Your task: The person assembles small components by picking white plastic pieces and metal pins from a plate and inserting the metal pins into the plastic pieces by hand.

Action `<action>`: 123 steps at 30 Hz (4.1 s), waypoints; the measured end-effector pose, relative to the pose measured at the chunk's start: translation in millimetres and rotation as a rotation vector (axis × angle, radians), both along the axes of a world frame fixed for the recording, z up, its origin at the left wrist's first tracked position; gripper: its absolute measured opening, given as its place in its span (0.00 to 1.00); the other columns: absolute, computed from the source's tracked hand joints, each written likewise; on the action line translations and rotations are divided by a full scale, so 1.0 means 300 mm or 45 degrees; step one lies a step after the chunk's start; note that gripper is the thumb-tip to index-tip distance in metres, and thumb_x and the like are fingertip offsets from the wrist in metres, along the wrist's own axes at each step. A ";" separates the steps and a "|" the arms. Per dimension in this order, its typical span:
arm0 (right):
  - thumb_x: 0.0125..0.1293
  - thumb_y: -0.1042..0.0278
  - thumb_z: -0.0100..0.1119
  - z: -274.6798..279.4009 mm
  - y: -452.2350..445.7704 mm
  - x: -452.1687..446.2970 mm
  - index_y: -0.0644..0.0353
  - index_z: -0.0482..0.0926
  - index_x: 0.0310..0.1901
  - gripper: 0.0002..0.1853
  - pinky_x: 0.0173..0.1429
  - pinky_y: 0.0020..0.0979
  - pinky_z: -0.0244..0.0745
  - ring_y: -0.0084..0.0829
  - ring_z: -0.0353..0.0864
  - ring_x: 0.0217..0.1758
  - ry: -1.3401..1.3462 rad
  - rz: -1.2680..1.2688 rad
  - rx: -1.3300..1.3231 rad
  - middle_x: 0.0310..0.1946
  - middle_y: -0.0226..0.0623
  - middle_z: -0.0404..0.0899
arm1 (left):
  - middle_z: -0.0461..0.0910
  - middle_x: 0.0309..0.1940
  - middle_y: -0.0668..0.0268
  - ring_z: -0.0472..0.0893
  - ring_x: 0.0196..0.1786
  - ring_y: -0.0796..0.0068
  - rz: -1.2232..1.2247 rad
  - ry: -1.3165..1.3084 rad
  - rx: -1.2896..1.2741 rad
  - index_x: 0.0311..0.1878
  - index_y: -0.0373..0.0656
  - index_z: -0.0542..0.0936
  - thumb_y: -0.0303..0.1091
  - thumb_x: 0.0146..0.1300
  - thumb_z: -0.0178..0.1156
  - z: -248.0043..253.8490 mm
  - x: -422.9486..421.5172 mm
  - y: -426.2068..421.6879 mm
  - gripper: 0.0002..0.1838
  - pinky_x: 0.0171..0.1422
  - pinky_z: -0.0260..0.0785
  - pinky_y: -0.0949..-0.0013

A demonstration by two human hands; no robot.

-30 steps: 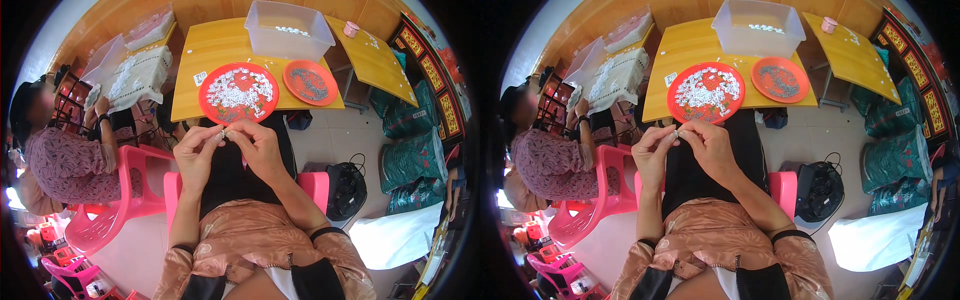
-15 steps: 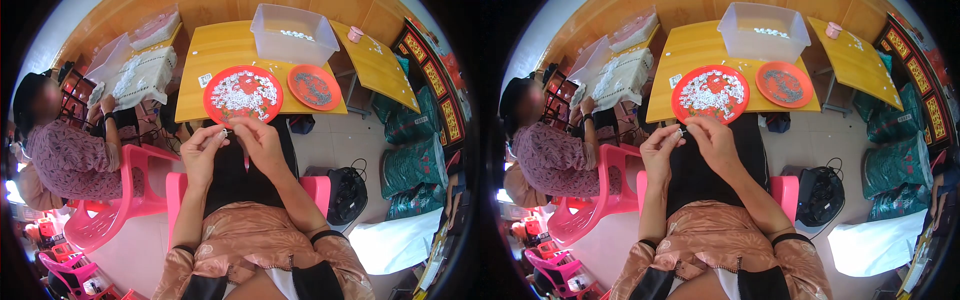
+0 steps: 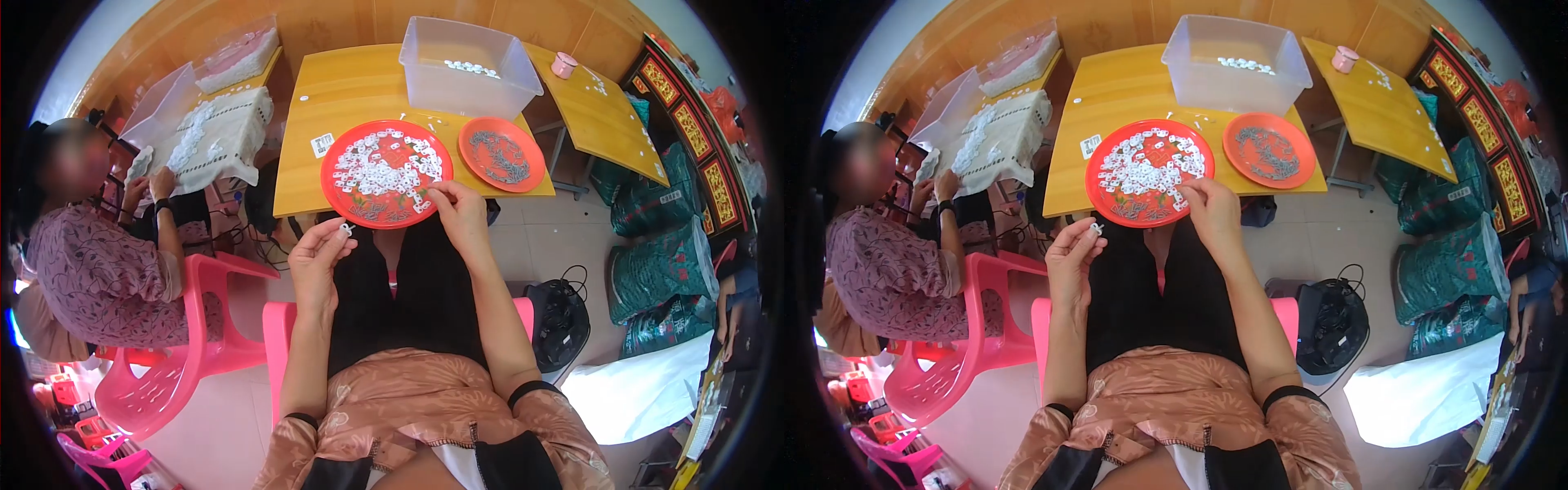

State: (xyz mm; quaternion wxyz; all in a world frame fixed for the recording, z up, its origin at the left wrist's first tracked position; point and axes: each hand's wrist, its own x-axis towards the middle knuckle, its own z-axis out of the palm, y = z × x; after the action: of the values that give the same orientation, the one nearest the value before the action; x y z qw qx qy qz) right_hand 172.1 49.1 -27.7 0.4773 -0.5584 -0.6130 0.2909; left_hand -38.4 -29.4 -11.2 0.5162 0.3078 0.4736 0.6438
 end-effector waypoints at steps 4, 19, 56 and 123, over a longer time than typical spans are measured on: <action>0.56 0.68 0.58 -0.024 0.073 -0.055 0.62 0.82 0.33 0.08 0.41 0.37 0.74 0.43 0.80 0.34 -0.204 0.088 0.150 0.30 0.45 0.80 | 0.80 0.30 0.66 0.81 0.31 0.79 0.014 -0.083 -0.007 0.45 0.35 0.79 0.22 0.58 0.59 -0.025 -0.026 0.019 0.10 0.36 0.71 0.81; 0.56 0.71 0.56 -0.046 0.248 -0.289 0.61 0.82 0.35 0.08 0.43 0.43 0.73 0.46 0.79 0.39 -0.806 0.428 0.175 0.33 0.47 0.80 | 0.80 0.31 0.67 0.79 0.30 0.81 0.098 -0.257 0.072 0.46 0.35 0.78 0.23 0.59 0.60 -0.030 -0.116 0.051 0.11 0.35 0.70 0.82; 0.51 0.67 0.61 -0.051 0.428 -0.203 0.66 0.80 0.31 0.10 0.41 0.46 0.75 0.48 0.81 0.39 -0.980 0.106 -0.179 0.31 0.52 0.80 | 0.80 0.29 0.69 0.77 0.29 0.83 0.038 -0.239 0.033 0.45 0.37 0.79 0.25 0.59 0.60 -0.024 -0.081 0.023 0.10 0.34 0.67 0.82; 0.59 0.80 0.59 0.177 -0.224 -0.201 0.65 0.75 0.41 0.09 0.38 0.16 0.71 0.15 0.76 0.35 1.052 0.682 -0.300 0.35 0.30 0.79 | 0.73 0.51 0.59 0.71 0.55 0.70 -0.460 -0.107 0.486 0.49 0.34 0.78 0.37 0.60 0.61 -0.034 0.010 0.004 0.18 0.62 0.60 0.65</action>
State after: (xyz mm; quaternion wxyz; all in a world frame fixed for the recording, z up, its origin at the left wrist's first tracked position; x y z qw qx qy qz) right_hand 111.7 -18.0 25.4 0.5223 -0.2699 -0.4576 0.6670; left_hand -35.5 -28.3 -21.5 0.5747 0.4521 0.2592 0.6309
